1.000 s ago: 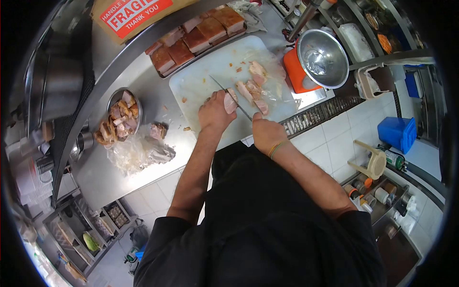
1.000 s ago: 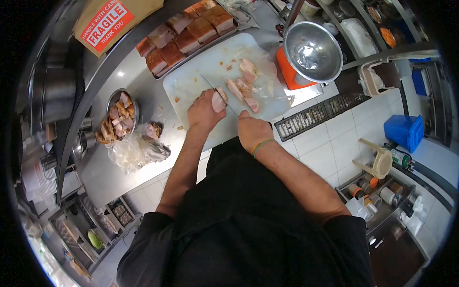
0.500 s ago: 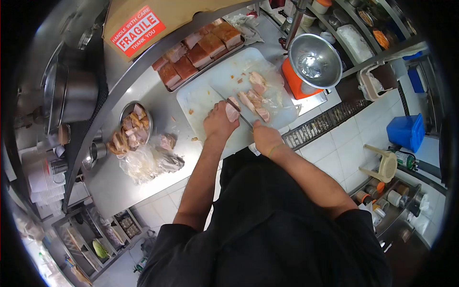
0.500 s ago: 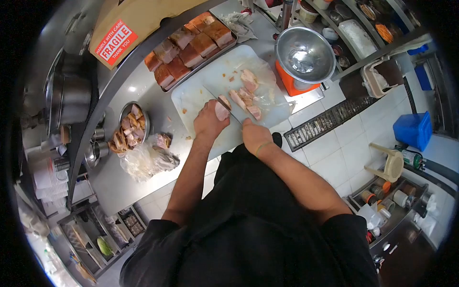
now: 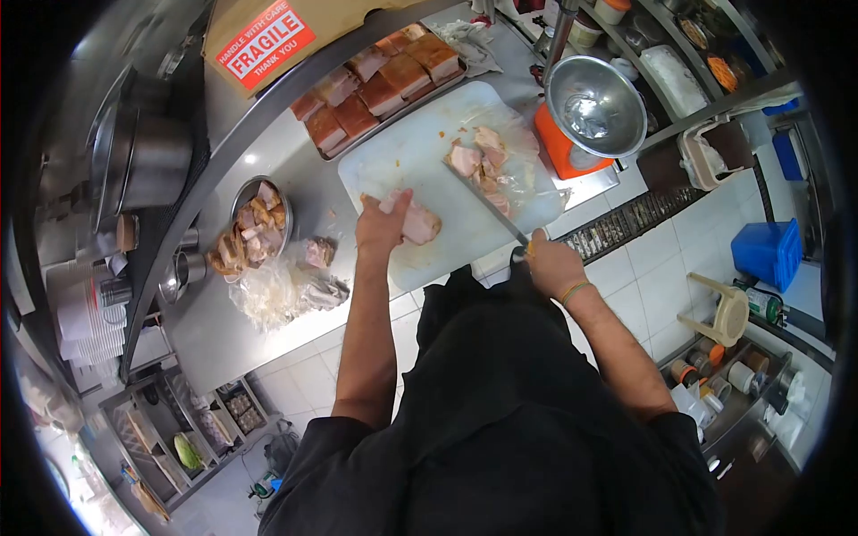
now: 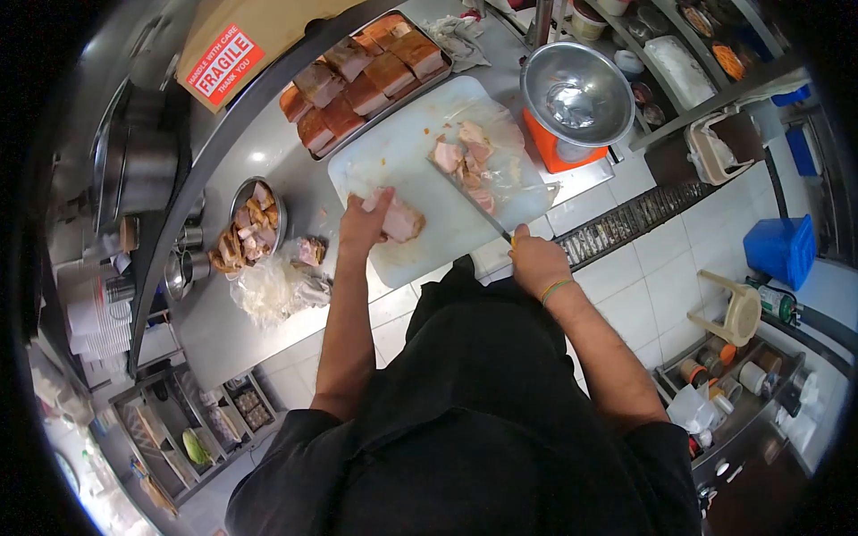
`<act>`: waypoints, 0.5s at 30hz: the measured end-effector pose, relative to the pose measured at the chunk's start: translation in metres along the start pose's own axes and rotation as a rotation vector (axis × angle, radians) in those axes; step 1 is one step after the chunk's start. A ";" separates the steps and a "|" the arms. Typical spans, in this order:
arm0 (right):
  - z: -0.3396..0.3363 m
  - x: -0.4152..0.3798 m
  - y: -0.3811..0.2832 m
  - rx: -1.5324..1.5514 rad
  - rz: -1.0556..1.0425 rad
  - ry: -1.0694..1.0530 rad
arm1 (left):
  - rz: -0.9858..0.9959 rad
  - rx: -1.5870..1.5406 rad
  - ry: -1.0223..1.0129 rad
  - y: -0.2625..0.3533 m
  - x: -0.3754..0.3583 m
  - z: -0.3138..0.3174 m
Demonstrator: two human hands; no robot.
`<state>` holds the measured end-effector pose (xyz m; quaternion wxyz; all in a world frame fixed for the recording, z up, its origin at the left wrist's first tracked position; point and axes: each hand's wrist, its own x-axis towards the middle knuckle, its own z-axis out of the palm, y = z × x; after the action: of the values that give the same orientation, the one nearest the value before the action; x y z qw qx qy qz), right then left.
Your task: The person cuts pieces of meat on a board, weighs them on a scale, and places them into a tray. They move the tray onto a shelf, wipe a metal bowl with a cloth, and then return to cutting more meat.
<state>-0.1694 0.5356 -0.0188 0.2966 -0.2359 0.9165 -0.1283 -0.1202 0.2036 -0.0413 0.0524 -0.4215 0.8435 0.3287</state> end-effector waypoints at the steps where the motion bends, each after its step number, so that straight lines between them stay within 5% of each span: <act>1: 0.001 0.002 0.003 -0.001 -0.008 0.001 | -0.091 -0.130 -0.066 0.000 -0.008 -0.008; 9: 0.000 -0.011 -0.026 0.020 -0.089 -0.004 | -0.392 -0.408 -0.377 -0.027 -0.047 -0.005; 12: -0.012 -0.020 -0.038 0.048 -0.101 0.028 | 0.149 0.132 0.117 -0.023 -0.063 -0.006; 15: -0.032 -0.032 -0.054 0.053 -0.136 0.032 | 0.729 0.132 0.287 0.000 -0.062 -0.012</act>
<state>-0.1469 0.5086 0.0424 0.2788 -0.2876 0.8992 -0.1763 -0.0784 0.2381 -0.0100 -0.1591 -0.1318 0.9560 0.2085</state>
